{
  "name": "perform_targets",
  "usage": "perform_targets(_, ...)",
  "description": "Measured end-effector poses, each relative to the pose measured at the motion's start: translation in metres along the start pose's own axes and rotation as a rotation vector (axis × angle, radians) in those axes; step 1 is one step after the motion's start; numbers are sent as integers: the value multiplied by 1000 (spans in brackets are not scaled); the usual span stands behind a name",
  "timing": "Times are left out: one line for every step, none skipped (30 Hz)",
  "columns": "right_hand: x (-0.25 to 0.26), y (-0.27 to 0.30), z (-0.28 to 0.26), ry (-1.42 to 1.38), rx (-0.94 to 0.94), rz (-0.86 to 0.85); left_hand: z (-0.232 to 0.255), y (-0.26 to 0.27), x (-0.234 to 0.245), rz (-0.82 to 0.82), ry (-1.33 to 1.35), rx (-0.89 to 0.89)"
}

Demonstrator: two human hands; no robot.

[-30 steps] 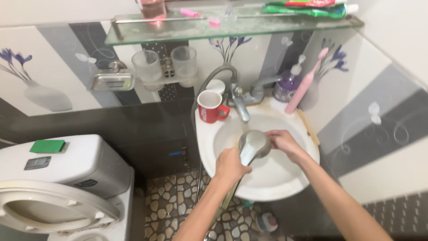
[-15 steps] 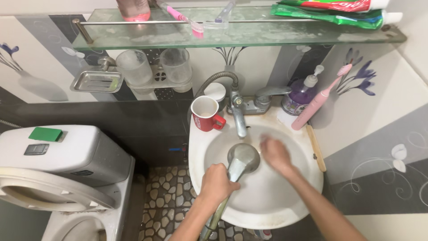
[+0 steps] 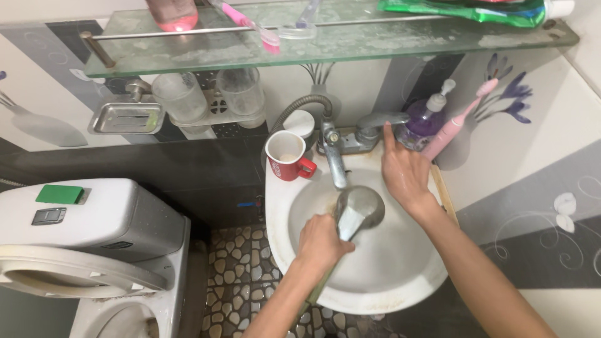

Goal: The person cleans the toilet by first scrubbing the tank with a sponge and rinsing it with a handheld bidet sprayer. They then rinse the seat and bowl, wash their hands at the sink, and apply a cleaning liquid from a bottle into the toilet bowl.

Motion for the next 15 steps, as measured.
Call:
perform_targets(-4,1,1,24,12,-13,1,0,1,-5,-2,7)
perform_targets(-9,-1,0,48,24,-21,3,-3,3,-4,-5,11)
perform_targets(-11,-3,0,72,35,-28,5,-5,5,5,-10,-3)
perform_targets(-13,-3,4,45,6,-36,6,-5,6,12,-12,-12)
perform_targets(-13,-4,7,18,-24,-44,7,-4,5,19,-14,-20)
perform_targets(-12,-4,8,-11,-54,-53,6,-4,5,18,-12,-19)
perform_targets(-12,-3,8,-16,-78,-92,5,-3,5,16,-10,-18)
perform_targets(-10,-3,9,-17,-100,-127,6,-4,4,18,-6,-22)
perform_targets(-9,-2,10,-18,-123,-162,6,-4,3,14,-8,-14)
perform_targets(-7,0,9,-44,-139,-178,5,-4,2,11,-10,-6)
perform_targets(-6,3,9,-70,-154,-193,4,-4,2,8,-12,1)
perform_targets(-7,11,10,-95,-174,-214,2,-1,0,1,-4,6)
perform_targets(-9,23,13,-287,-244,-212,0,2,-2,-7,3,12)
perform_targets(-12,38,15,-478,-315,-199,-1,3,0,-12,8,11)
perform_targets(-17,51,15,-671,-385,-183,-2,4,2,4,20,-4)
Point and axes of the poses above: each hand's wrist, its own y-axis away from the middle knuckle, its own x-axis out of the back of the hand, z = x × y, the point moved 5 cm from there along -y, towards the middle knuckle, and after that the axes turned 1 degree about -z, right-handed, at the moved point
